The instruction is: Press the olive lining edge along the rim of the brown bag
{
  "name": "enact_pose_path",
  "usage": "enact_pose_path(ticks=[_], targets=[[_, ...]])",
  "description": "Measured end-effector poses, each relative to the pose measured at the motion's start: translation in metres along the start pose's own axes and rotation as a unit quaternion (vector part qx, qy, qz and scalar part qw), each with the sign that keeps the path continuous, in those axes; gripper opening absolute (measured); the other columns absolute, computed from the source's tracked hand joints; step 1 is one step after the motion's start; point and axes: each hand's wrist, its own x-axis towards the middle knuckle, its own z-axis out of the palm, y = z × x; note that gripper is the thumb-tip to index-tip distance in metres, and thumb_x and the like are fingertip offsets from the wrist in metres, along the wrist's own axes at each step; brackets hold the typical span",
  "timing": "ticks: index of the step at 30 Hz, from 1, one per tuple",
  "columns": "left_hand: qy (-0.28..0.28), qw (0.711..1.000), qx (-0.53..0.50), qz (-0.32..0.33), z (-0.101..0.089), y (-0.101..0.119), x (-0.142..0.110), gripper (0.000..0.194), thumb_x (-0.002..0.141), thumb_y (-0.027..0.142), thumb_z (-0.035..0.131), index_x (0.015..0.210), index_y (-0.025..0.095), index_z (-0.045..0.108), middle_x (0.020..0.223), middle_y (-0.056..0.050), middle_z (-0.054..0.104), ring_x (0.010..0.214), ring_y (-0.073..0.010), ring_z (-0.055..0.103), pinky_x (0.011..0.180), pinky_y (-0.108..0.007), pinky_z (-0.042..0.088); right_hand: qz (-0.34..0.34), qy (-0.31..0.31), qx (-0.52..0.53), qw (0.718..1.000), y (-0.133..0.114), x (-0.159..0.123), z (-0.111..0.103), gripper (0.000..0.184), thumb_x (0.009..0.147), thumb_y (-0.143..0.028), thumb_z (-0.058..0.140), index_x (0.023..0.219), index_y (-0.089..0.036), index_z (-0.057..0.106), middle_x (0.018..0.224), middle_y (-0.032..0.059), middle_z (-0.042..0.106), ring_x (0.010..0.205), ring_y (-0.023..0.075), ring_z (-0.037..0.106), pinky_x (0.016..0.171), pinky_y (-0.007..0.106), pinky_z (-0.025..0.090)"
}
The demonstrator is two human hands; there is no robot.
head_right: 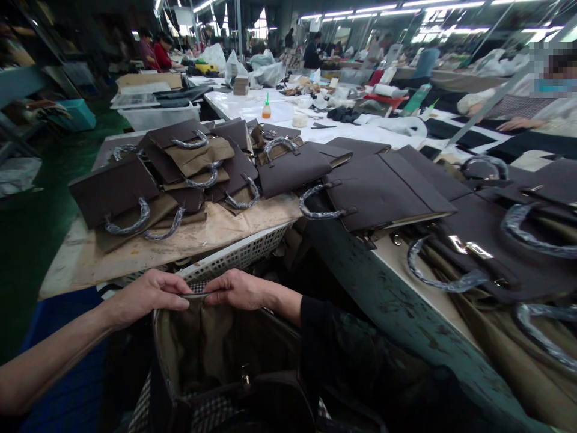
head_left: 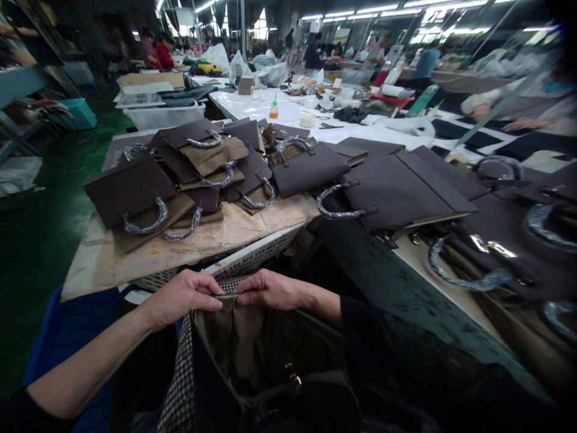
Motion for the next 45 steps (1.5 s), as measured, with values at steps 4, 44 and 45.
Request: enact_pose_path(ticks=[4, 44, 45], targets=[[0.006, 1.0, -0.017, -0.007, 0.001, -0.002, -0.001, 0.024, 0.07, 0.034, 0.076, 0.087, 0.016, 0.075, 0.079, -0.003, 0.076, 0.072, -0.0204, 0.068, 0.07, -0.03, 0.05, 0.002, -0.028, 0.065, 0.998, 0.002, -0.001, 0.0, 0.033, 0.094, -0.035, 0.055, 0.114, -0.012, 0.068, 0.096, 0.0033, 0.066, 0.086, 0.0156, 0.057, 0.085, 0.026, 0.045], [0.343, 0.923, -0.156, 0.078, -0.007, -0.016, -0.064, 0.049, 0.086, 0.061, 0.06, 0.11, 0.018, 0.057, 0.106, -0.012, 0.075, 0.097, -0.0244, 0.072, 0.083, -0.034, 0.057, 0.058, 0.331, 0.118, 0.934, -0.035, -0.069, -0.063, 0.04, 0.077, -0.057, 0.063, 0.077, -0.017, 0.062, 0.063, 0.0001, 0.059, 0.055, 0.014, 0.051, 0.054, 0.028, 0.044], [0.337, 0.924, -0.159, 0.082, -0.001, -0.018, -0.068, 0.05, 0.085, 0.062, 0.06, 0.111, 0.019, 0.057, 0.107, -0.012, 0.075, 0.099, -0.0254, 0.072, 0.085, -0.035, 0.057, 0.059, 0.345, 0.106, 0.931, -0.037, -0.078, -0.065, 0.042, 0.079, -0.059, 0.059, 0.075, -0.018, 0.06, 0.06, -0.0006, 0.057, 0.053, 0.0137, 0.049, 0.053, 0.028, 0.043]])
